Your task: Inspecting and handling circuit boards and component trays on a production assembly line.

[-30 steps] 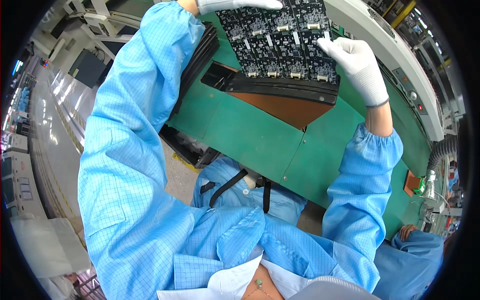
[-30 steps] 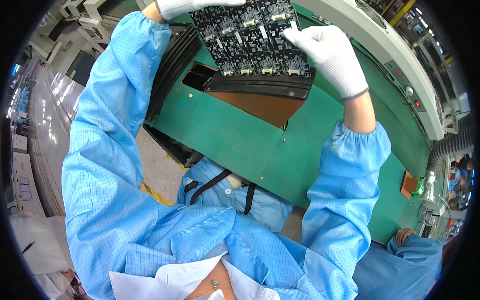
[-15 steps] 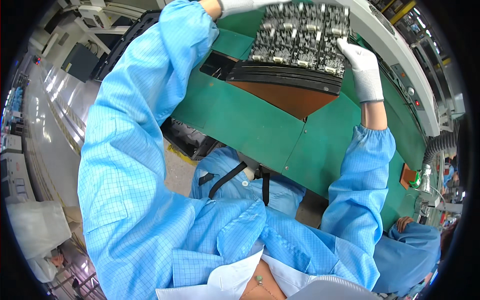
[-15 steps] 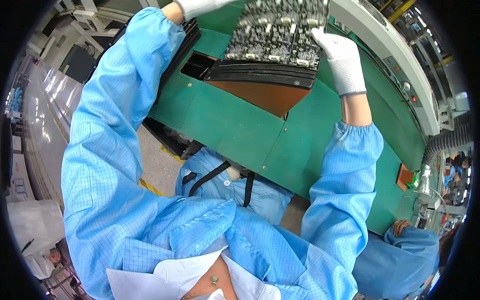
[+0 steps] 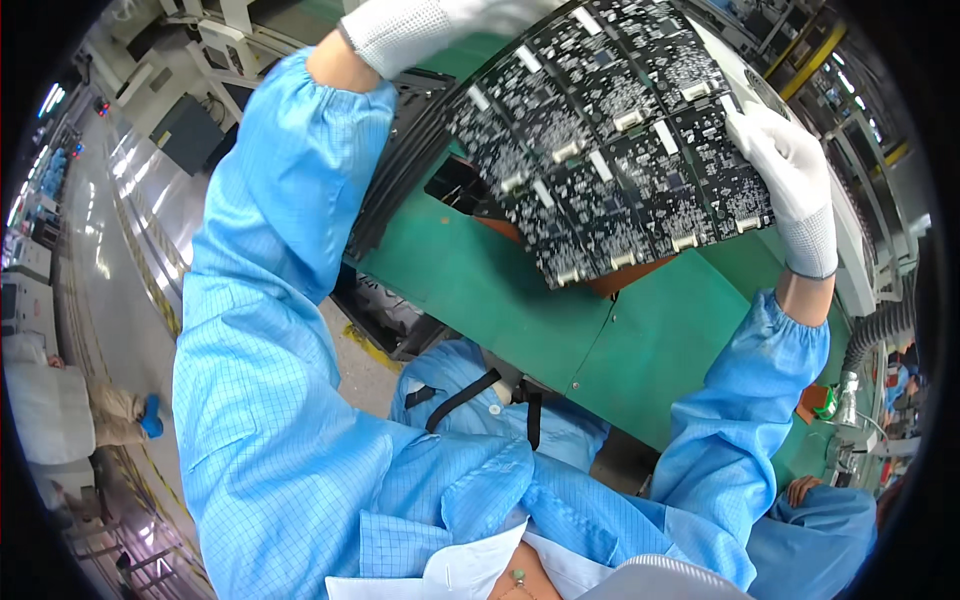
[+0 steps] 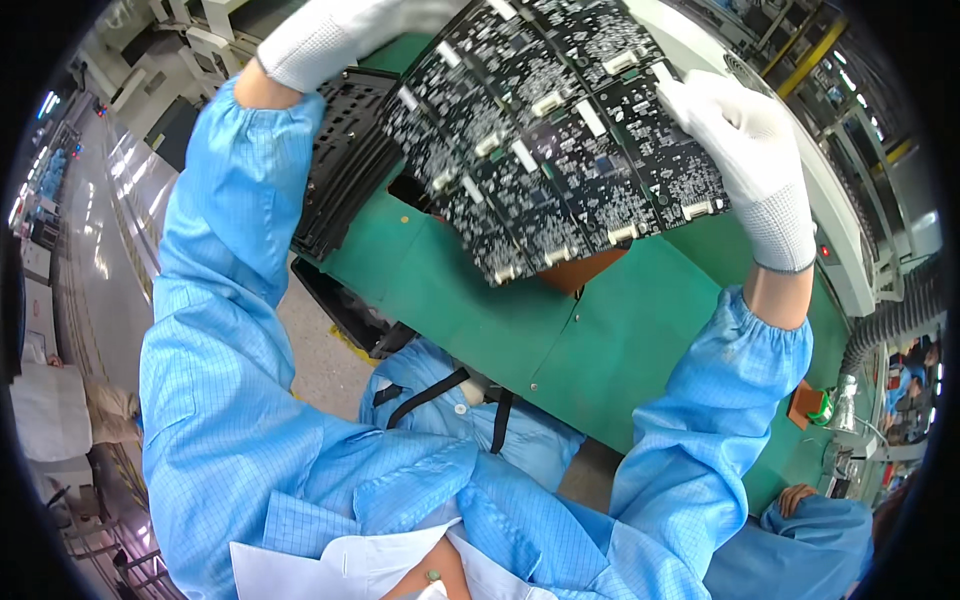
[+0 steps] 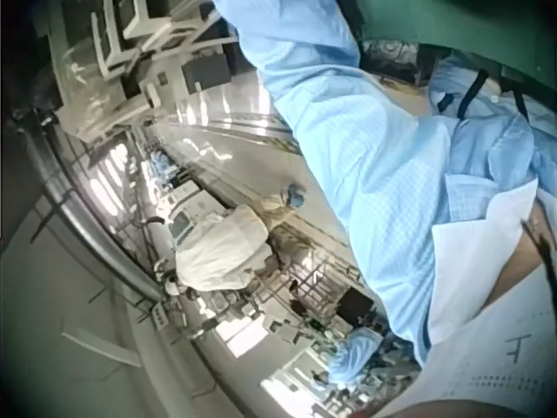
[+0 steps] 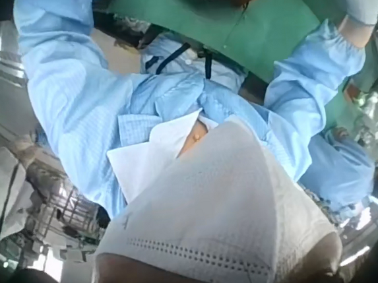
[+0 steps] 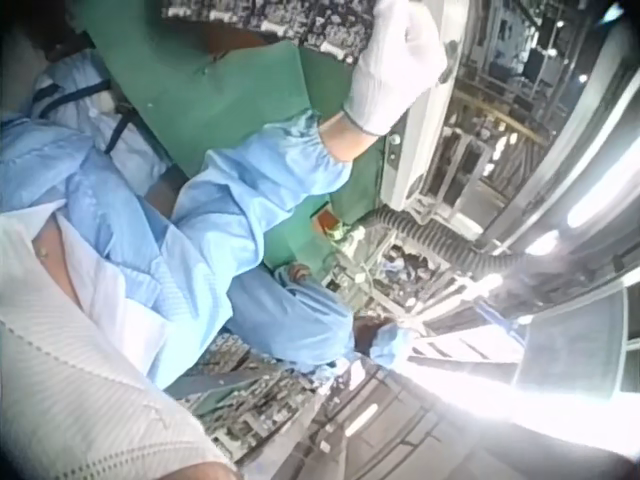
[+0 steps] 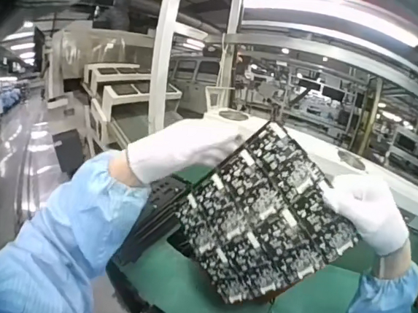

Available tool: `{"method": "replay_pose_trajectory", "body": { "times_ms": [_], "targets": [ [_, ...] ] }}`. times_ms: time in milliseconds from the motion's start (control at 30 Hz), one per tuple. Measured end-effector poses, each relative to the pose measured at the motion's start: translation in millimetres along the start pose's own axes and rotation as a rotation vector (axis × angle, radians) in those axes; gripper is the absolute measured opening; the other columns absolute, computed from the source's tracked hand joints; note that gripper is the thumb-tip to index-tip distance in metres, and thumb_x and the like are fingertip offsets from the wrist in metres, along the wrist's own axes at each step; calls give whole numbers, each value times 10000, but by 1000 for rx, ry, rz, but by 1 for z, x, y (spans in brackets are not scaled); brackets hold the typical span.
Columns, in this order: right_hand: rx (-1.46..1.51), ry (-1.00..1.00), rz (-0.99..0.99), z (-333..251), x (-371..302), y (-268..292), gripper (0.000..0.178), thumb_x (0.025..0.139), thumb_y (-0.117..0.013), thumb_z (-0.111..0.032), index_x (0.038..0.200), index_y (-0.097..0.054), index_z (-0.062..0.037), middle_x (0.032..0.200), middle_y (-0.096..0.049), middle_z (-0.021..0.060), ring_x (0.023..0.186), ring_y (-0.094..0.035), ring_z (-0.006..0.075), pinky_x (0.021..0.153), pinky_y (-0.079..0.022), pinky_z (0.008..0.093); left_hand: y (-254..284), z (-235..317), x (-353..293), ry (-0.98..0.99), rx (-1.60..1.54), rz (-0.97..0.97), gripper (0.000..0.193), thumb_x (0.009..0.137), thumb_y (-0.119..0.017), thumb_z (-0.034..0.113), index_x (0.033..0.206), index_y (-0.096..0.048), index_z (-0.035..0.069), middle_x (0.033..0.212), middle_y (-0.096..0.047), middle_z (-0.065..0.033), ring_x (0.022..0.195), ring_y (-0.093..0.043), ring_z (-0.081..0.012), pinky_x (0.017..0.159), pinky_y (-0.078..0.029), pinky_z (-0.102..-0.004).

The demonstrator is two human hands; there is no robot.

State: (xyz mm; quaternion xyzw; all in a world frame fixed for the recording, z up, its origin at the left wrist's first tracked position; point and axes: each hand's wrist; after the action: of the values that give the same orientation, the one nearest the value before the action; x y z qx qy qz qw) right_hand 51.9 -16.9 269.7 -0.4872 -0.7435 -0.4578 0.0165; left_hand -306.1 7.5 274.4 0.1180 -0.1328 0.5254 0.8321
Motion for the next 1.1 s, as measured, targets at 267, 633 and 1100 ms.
{"method": "replay_pose_trajectory", "body": {
  "times_ms": [267, 633, 1100],
  "targets": [
    [-80, -69, -92, -14, 23, 14, 345, 1047, -595, -295, 1068, -694, 34, 987, -648, -13, 892, -559, 53, 788, -442, 216, -13, -19, -36, -36, 159, -12, 341, 1023, -660, 228, 1235, -700, -36, 1110, -740, -40, 1033, -656, -105, 918, -500, -270],
    [478, -107, 233, -14, -46, -87, 503, 1077, -527, -315, 1425, -551, 47, 1278, -692, 174, 1165, -678, 239, 936, -547, 327, 2, -55, -40, -332, -841, 135, 332, 1082, -525, 207, 1317, -612, -10, 1290, -690, -156, 1178, -660, -296, 1045, -539, -429],
    [-330, -26, 149, -32, 13, -28, 280, 1015, -645, -219, 967, -596, 52, 805, -515, 3, 750, -461, 73, 674, -406, 275, -72, -161, -99, 241, -923, 489, 573, 1028, -625, 313, 1391, -476, -104, 1344, -576, -312, 1265, -587, -423, 1057, -542, -487]
  ]
}}
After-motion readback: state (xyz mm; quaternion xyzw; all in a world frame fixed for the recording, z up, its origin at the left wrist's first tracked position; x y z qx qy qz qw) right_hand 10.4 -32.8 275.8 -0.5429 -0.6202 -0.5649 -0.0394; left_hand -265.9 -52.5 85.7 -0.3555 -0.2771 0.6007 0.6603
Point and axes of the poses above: each hand's wrist, its own x-axis towards the middle knuckle, its own y-axis out of the back of the hand, z = x × y
